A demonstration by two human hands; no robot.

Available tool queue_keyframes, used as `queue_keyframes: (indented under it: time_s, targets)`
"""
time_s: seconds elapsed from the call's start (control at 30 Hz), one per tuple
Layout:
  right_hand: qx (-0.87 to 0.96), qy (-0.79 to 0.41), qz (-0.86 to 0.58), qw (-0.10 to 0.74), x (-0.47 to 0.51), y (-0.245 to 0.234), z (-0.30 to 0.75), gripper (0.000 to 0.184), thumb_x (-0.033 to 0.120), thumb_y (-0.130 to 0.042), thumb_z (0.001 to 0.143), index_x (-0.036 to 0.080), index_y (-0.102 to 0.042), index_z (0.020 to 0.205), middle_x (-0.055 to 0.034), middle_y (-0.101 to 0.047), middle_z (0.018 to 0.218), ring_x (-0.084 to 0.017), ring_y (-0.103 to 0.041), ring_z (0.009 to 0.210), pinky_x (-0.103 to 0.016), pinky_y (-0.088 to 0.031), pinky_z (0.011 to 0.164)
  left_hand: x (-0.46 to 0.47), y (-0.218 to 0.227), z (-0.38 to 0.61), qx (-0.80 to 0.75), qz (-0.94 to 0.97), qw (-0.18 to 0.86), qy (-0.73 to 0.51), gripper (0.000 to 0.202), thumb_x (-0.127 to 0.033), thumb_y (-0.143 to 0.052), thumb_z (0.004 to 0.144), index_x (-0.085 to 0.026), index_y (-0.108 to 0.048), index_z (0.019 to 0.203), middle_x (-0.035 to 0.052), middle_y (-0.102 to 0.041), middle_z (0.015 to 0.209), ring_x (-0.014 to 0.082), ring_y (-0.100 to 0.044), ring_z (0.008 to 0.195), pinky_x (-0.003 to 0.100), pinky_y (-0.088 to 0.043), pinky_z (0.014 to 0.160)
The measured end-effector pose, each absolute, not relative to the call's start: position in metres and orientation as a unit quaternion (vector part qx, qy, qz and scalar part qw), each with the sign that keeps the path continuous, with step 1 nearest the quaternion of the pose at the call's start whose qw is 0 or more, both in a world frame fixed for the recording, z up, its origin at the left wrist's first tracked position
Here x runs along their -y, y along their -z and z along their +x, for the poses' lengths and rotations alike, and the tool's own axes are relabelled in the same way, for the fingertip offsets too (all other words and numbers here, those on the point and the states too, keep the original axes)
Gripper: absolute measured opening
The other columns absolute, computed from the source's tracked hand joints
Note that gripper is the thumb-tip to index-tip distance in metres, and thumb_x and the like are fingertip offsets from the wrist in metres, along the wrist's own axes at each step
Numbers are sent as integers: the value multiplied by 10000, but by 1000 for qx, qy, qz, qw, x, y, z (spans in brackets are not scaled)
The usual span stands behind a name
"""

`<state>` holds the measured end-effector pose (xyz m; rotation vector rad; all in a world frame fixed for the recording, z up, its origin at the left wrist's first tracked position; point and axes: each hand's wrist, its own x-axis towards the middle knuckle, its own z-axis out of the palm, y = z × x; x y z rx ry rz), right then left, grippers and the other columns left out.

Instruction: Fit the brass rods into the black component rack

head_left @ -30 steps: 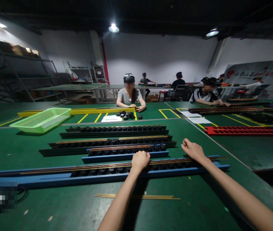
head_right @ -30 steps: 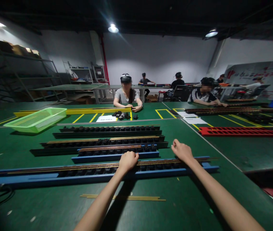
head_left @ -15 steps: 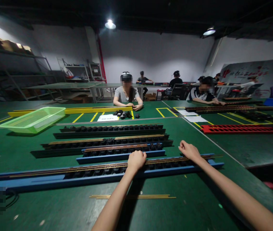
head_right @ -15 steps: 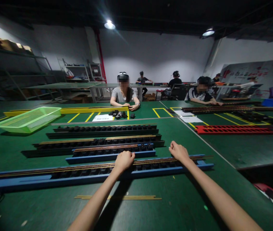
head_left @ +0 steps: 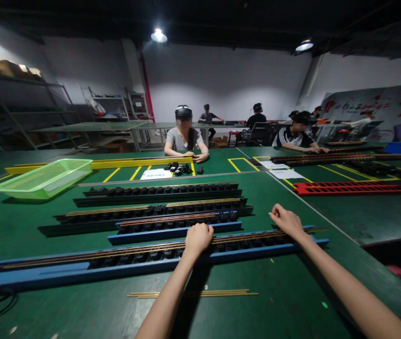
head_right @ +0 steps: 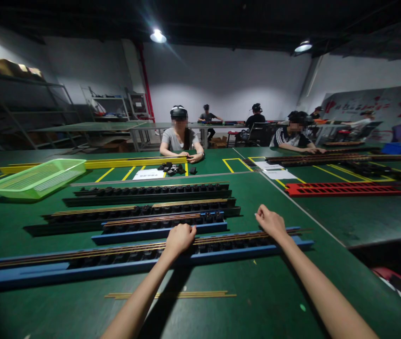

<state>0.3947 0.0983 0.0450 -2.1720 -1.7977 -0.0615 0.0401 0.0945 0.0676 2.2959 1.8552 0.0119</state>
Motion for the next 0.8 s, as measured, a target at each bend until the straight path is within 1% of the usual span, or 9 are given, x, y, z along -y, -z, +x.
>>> queue_keyframes:
  time_s: [0.13, 0.27, 0.4, 0.47, 0.63, 0.8]
  targets:
    - [627, 17, -762, 162, -99, -40, 397, 174, 422, -462, 847, 265, -501, 786, 31, -666, 734, -153, -605, 642, -225, -285, 526, -96, -66, 41, -628, 773, 94, -4, 326, -426, -536, 885, -157, -597, 1059, 59, -632, 1066, 174, -608, 954, 412, -511, 854]
    - [637, 16, -755, 154, -100, -41, 396, 145, 391, -464, 845, 265, -521, 801, 30, -665, 730, -149, -603, 639, -226, -273, 522, -96, -65, 41, -628, 772, 95, -5, 326, -429, -534, 885, -156, -600, 1051, 57, -634, 1058, 173, -609, 949, 411, -510, 855]
    - [659, 20, -740, 134, -102, -46, 400, 100, 366, -521, 808, 268, -538, 804, 33, -652, 712, -158, -600, 656, -233, -245, 529, -94, -67, 40, -629, 772, 94, -4, 325, -432, -531, 887, -158, -602, 1047, 57, -636, 1057, 172, -610, 948, 410, -509, 856]
    - [655, 27, -744, 129, -102, -49, 405, 115, 381, -539, 798, 266, -539, 807, 28, -652, 723, -164, -602, 672, -237, -239, 534, -94, -67, 40, -629, 772, 92, -4, 328, -436, -528, 888, -157, -604, 1043, 57, -638, 1054, 172, -610, 950, 412, -507, 860]
    - [573, 52, -808, 132, -102, -49, 420, 189, 380, -417, 873, 236, -538, 855, -25, -659, 727, -179, -602, 646, -243, -249, 522, -94, -67, 41, -627, 774, 86, -3, 337, -451, -509, 894, -151, -616, 1005, 53, -653, 1014, 169, -618, 935, 414, -502, 867]
    - [554, 58, -823, 111, -102, -44, 420, 201, 383, -410, 880, 242, -552, 899, -26, -667, 734, -176, -614, 663, -240, -268, 531, -96, -66, 41, -622, 778, 87, -3, 334, -452, -506, 896, -150, -620, 985, 49, -657, 993, 166, -621, 923, 415, -501, 869]
